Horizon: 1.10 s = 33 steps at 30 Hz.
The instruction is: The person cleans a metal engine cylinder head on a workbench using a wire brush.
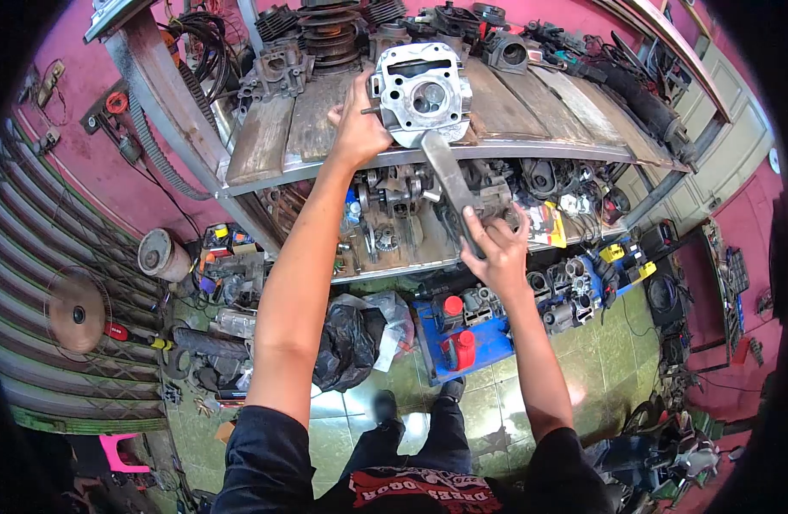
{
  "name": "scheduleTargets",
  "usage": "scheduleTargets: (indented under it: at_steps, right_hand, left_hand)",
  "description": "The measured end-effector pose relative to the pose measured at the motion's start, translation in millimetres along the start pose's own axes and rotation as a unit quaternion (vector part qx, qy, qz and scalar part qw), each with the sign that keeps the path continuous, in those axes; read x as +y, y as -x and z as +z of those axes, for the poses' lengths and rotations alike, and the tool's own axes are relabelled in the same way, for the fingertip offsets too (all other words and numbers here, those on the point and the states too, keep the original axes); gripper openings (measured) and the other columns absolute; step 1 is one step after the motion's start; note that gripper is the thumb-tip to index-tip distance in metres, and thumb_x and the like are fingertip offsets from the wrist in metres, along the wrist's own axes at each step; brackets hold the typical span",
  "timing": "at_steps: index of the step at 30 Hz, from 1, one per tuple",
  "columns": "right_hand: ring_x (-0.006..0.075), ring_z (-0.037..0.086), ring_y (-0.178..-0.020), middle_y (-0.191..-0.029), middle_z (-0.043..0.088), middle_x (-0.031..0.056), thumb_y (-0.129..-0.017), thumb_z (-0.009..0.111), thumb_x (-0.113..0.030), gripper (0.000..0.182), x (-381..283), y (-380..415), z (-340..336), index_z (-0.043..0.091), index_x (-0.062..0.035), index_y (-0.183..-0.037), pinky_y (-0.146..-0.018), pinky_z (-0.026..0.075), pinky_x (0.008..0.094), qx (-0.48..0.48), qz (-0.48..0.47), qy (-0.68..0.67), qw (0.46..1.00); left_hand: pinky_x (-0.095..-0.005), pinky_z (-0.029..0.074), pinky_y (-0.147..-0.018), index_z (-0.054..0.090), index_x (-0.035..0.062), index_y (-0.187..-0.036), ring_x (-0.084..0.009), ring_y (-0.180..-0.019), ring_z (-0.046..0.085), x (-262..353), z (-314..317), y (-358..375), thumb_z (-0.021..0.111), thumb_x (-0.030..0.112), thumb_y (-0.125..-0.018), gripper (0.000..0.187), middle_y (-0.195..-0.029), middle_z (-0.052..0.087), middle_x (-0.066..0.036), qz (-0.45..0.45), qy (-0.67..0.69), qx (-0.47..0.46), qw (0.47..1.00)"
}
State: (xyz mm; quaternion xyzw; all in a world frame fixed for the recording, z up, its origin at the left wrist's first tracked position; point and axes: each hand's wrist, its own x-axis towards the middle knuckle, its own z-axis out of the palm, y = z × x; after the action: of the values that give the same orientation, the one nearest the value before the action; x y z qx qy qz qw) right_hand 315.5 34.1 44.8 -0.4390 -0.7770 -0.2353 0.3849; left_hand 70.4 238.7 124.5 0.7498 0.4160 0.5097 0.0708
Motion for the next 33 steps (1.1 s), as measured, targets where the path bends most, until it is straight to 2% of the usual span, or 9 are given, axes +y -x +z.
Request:
scheduleTargets:
  at_steps: [3,8,13,16,17,21,26,30,33]
  right_hand:
    - [0.0209,0.069,-0.083,-0.085,0.073,0.0050,-0.075,0.082,-0.009,0.070,-5.8,5.5,5.3,0.063,-0.0067,-0.143,-0.115,0.036,0.0565,0.020,0.085,-0.010,0.996]
    - [0.0210,0.068,-0.079,-0.080,0.072,0.0053,-0.076,0.082,-0.007,0.069,-32.5,14.2,16.1,0.063,-0.0048,-0.143,-0.112,0.038,0.0565,0.026,0.061,-0.033,0.997]
    - [0.0217,0.067,-0.076,-0.079,0.071,0.0068,-0.076,0.081,-0.006,0.070,-22.6,12.7,23.6,0.061,0.0008,-0.143,-0.111,0.039,0.0536,0.080,0.150,-0.027,0.985]
    - [0.0182,0.068,-0.078,-0.077,0.071,0.0044,-0.074,0.082,-0.011,0.071,-31.6,9.7,25.9,0.064,-0.0036,-0.142,-0.110,0.038,0.0557,0.079,0.088,-0.027,0.993]
    - [0.0219,0.068,-0.078,-0.078,0.071,0.0070,-0.077,0.080,-0.007,0.067,-35.6,10.0,20.6,0.063,0.0003,-0.142,-0.110,0.039,0.0533,0.049,0.067,-0.032,0.996]
    - [0.0201,0.069,-0.079,-0.076,0.071,0.0061,-0.076,0.080,-0.007,0.068,-25.8,11.4,24.4,0.063,0.0004,-0.142,-0.111,0.039,0.0531,0.073,0.144,-0.019,0.987]
    - [0.0193,0.069,-0.080,-0.081,0.072,0.0050,-0.074,0.082,-0.009,0.070,-37.6,7.1,24.1,0.064,-0.0041,-0.142,-0.112,0.036,0.0564,0.029,0.058,-0.047,0.997]
    - [0.0196,0.068,-0.079,-0.079,0.071,0.0051,-0.076,0.081,-0.010,0.069,-32.7,-24.5,34.0,0.063,-0.0042,-0.142,-0.112,0.037,0.0555,0.061,0.059,-0.029,0.996]
    - [0.0194,0.067,-0.078,-0.078,0.070,0.0051,-0.077,0.081,-0.010,0.070,-34.3,-58.3,35.2,0.062,-0.0043,-0.144,-0.111,0.037,0.0550,0.074,0.071,-0.032,0.994]
  left_hand:
    - [-0.0545,0.027,-0.107,0.034,0.0132,-0.154,-0.0345,-0.141,0.048,0.6,-1.0,0.8,0.082,0.016,-0.069,0.097,-0.148,0.051,-0.016,0.012,0.003,0.008,1.000]
    - [-0.0537,0.028,-0.104,0.035,0.0128,-0.153,-0.0348,-0.139,0.050,2.4,-0.2,2.6,0.082,0.016,-0.070,0.095,-0.146,0.053,-0.016,0.016,0.006,0.011,1.000]
    - [-0.0517,0.028,-0.104,0.034,0.0126,-0.153,-0.0333,-0.140,0.049,-1.0,1.0,1.7,0.084,0.021,-0.070,0.097,-0.145,0.054,-0.017,0.042,-0.003,0.024,0.999]
    - [-0.0515,0.027,-0.105,0.034,0.0126,-0.154,-0.0328,-0.139,0.049,-3.5,2.4,1.1,0.084,0.022,-0.070,0.098,-0.147,0.053,-0.016,0.022,-0.009,0.018,1.000]
    - [-0.0511,0.027,-0.105,0.033,0.0125,-0.154,-0.0324,-0.139,0.049,-4.4,3.3,0.4,0.084,0.022,-0.070,0.099,-0.148,0.052,-0.016,0.023,-0.015,0.019,0.999]
    - [-0.0510,0.027,-0.106,0.033,0.0126,-0.154,-0.0322,-0.140,0.048,-4.6,2.0,0.5,0.084,0.021,-0.069,0.100,-0.148,0.052,-0.016,0.025,-0.015,0.014,0.999]
    - [-0.0512,0.027,-0.106,0.033,0.0128,-0.154,-0.0327,-0.142,0.047,-1.8,3.0,-0.2,0.084,0.017,-0.067,0.101,-0.146,0.052,-0.015,0.019,-0.014,0.017,1.000]
    - [-0.0521,0.028,-0.106,0.034,0.0126,-0.154,-0.0324,-0.141,0.048,-7.5,2.5,-0.2,0.085,0.016,-0.066,0.101,-0.146,0.052,-0.015,0.033,-0.022,0.008,0.999]
    - [-0.0498,0.026,-0.107,0.030,0.0108,-0.157,-0.0309,-0.138,0.051,-4.7,3.4,1.1,0.090,0.026,-0.066,0.110,-0.146,0.055,-0.015,0.034,-0.027,0.016,0.999]
